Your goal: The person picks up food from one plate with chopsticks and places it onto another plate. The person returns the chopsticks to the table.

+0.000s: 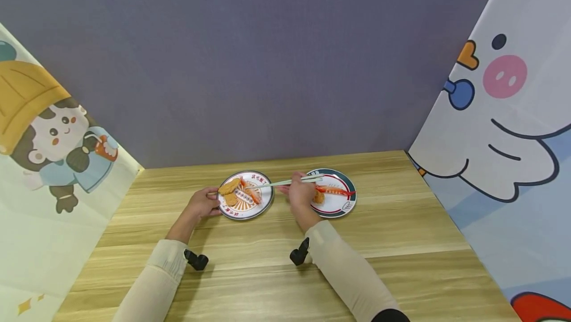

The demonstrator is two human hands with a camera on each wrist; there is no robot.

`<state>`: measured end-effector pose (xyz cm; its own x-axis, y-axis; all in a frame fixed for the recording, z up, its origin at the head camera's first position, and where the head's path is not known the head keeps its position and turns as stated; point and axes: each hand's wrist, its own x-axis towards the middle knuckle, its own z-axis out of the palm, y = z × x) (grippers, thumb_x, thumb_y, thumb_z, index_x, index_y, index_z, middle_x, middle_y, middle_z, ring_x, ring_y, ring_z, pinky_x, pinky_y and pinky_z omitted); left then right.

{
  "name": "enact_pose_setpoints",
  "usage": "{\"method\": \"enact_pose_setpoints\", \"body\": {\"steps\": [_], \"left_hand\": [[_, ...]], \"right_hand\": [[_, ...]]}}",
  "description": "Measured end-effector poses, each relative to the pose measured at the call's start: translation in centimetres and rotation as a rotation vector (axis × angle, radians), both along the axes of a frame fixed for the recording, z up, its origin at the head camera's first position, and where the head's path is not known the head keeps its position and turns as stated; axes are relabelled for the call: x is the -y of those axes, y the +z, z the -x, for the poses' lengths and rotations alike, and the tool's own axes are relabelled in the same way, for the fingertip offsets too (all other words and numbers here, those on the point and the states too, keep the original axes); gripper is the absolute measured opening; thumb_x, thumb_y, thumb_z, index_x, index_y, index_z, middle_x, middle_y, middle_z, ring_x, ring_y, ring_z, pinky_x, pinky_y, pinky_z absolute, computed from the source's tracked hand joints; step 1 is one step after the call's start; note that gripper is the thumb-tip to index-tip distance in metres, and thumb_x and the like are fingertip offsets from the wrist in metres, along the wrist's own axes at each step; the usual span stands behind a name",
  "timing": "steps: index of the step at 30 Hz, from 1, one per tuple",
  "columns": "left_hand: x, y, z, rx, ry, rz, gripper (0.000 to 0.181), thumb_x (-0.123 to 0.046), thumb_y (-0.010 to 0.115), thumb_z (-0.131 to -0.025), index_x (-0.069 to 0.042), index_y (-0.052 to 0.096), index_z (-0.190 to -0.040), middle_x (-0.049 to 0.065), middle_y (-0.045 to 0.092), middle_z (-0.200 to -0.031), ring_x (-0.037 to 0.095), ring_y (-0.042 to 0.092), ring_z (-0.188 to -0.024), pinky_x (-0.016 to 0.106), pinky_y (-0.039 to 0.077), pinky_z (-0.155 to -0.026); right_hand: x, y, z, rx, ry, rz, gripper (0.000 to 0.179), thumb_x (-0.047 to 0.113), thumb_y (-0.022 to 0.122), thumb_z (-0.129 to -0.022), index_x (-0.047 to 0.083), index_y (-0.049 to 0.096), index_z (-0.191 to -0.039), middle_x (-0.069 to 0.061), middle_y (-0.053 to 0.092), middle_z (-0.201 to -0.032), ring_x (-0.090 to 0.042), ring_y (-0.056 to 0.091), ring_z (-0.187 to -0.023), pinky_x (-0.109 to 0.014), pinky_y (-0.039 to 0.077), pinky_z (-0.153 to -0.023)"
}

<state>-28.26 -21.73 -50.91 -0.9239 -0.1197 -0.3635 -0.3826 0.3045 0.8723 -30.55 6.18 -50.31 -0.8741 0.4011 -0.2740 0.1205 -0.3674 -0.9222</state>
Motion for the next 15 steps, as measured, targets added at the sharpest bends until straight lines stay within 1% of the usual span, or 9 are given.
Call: {"method": "enact_pose_setpoints", "body": {"steps": [3,6,10,12,15], "left_hand": [[0.0,-0.1,0.0,-0.001,-0.001,-0.003,0.059,0.012,0.056,-0.093,0.000,0.044,-0.150,0.025,0.052,-0.128,0.016,0.064,-0.073,0.030,0.069,-0.072],[0.0,-0.1,0.0,0.000,0.003,-0.006,0.059,0.012,0.056,-0.093,0.000,0.044,-0.150,0.025,0.053,-0.128,0.016,0.064,-0.073,0.030,0.069,-0.073],[0.0,-0.1,-0.1,0.006,0.003,0.001,0.058,0.011,0.056,-0.094,-0.001,0.044,-0.150,0.024,0.053,-0.128,0.016,0.064,-0.075,0.030,0.069,-0.073],[0.0,0.0,-0.2,0.006,0.003,-0.001,0.059,0.011,0.056,-0.094,-0.001,0.044,-0.150,0.025,0.052,-0.128,0.016,0.064,-0.075,0.030,0.069,-0.073],[0.0,0.0,-0.2,0.006,0.004,-0.007,0.059,0.011,0.056,-0.094,-0.001,0.044,-0.150,0.025,0.052,-0.128,0.016,0.064,-0.075,0.030,0.069,-0.074]], "right_hand": [[-0.5,0.3,0.0,0.030,0.000,-0.006,0.020,0.020,0.057,-0.101,0.001,0.057,-0.109,-0.018,0.068,-0.078,-0.013,0.068,-0.046,-0.030,0.065,-0.052],[-0.9,0.7,-0.2,0.058,0.006,-0.029,0.022,0.023,0.057,-0.102,0.004,0.054,-0.111,-0.007,0.064,-0.069,-0.013,0.069,-0.048,-0.037,0.067,-0.063],[-1.2,1.2,-0.4,0.085,0.021,-0.065,0.025,0.027,0.057,-0.101,0.005,0.053,-0.113,-0.006,0.065,-0.066,-0.013,0.070,-0.050,-0.045,0.066,-0.076],[-1.4,1.4,-0.4,0.098,0.022,-0.070,0.026,0.027,0.058,-0.100,0.006,0.052,-0.114,-0.005,0.066,-0.066,-0.013,0.070,-0.050,-0.047,0.066,-0.079],[-1.6,1.5,-0.5,0.097,0.013,-0.042,0.027,0.027,0.058,-0.100,0.005,0.051,-0.115,-0.005,0.066,-0.066,-0.013,0.070,-0.049,-0.039,0.068,-0.070]]}}
